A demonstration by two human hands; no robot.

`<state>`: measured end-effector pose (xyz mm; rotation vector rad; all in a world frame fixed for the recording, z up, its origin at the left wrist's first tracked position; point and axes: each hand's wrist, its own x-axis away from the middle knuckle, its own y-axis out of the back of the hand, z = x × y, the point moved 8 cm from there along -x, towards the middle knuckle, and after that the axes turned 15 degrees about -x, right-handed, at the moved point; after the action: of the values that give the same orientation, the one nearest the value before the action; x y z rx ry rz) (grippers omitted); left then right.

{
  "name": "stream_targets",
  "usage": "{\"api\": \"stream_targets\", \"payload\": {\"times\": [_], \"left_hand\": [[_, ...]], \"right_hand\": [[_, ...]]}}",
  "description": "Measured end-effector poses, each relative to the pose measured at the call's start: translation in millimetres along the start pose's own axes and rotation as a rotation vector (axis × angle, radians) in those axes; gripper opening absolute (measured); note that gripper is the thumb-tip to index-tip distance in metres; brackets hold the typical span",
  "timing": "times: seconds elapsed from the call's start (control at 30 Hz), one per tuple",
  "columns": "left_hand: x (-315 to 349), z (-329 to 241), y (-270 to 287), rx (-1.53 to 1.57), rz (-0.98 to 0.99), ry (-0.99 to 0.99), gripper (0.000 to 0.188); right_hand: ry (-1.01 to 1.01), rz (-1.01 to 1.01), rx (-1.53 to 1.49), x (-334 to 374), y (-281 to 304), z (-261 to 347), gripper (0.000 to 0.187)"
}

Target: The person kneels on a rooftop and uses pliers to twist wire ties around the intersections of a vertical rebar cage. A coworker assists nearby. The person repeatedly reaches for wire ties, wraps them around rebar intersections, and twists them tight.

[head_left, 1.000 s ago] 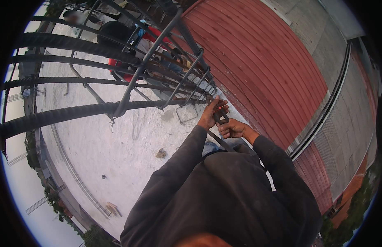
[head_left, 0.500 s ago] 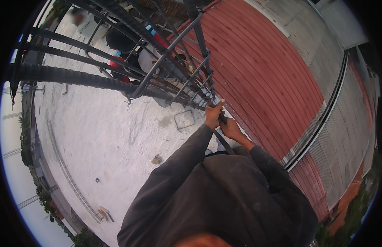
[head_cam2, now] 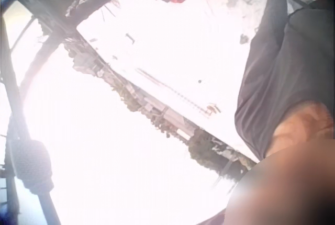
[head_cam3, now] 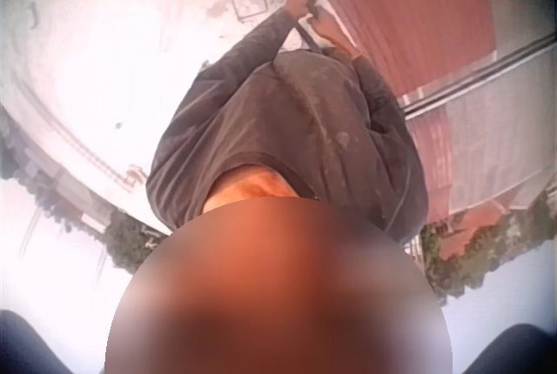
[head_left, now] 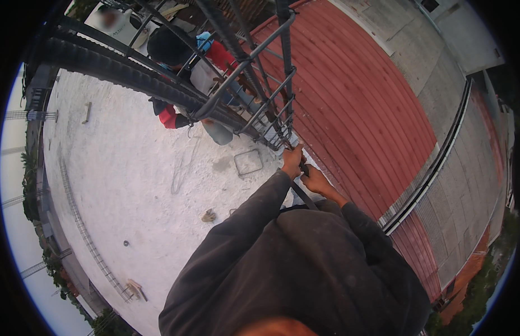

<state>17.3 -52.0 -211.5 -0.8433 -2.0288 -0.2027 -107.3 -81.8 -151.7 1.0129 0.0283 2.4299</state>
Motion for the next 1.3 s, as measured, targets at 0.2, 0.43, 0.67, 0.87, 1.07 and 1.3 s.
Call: {"api": "stream_targets", "payload": {"times": [0.2, 0.43, 0.67, 0.87, 1.07, 1.3], "left_hand": [[38, 8, 3, 0.145, 0.140, -0.106, 0.035], [72, -1, 46, -0.313, -0.088, -0.424, 0.023], [101, -33, 69, -0.613, -0.139, -0.735, 0.023], [144, -52, 91, -0.419, -0.150, -0.711, 0.023], [150, -46, 141, 0.200, -0.035, -0.493, 0.027], [184, -51, 133, 0.014, 0.053, -0.614, 0.029]], "right_hand": [[-0.200, 0.122, -0.613, 18, -8, -20, 0.032], [-0.177, 0.164, -0.346, 30, -26, -35, 0.038], [-0.105, 0.325, -0.933, 46, -64, -26, 0.043], [0.056, 0.174, -1.009, 86, -80, 15, 0.056], [0.437, -0.184, -1.023, 130, -63, 63, 0.056], [0.763, -0.350, -0.735, 181, -37, 116, 0.018]]}}
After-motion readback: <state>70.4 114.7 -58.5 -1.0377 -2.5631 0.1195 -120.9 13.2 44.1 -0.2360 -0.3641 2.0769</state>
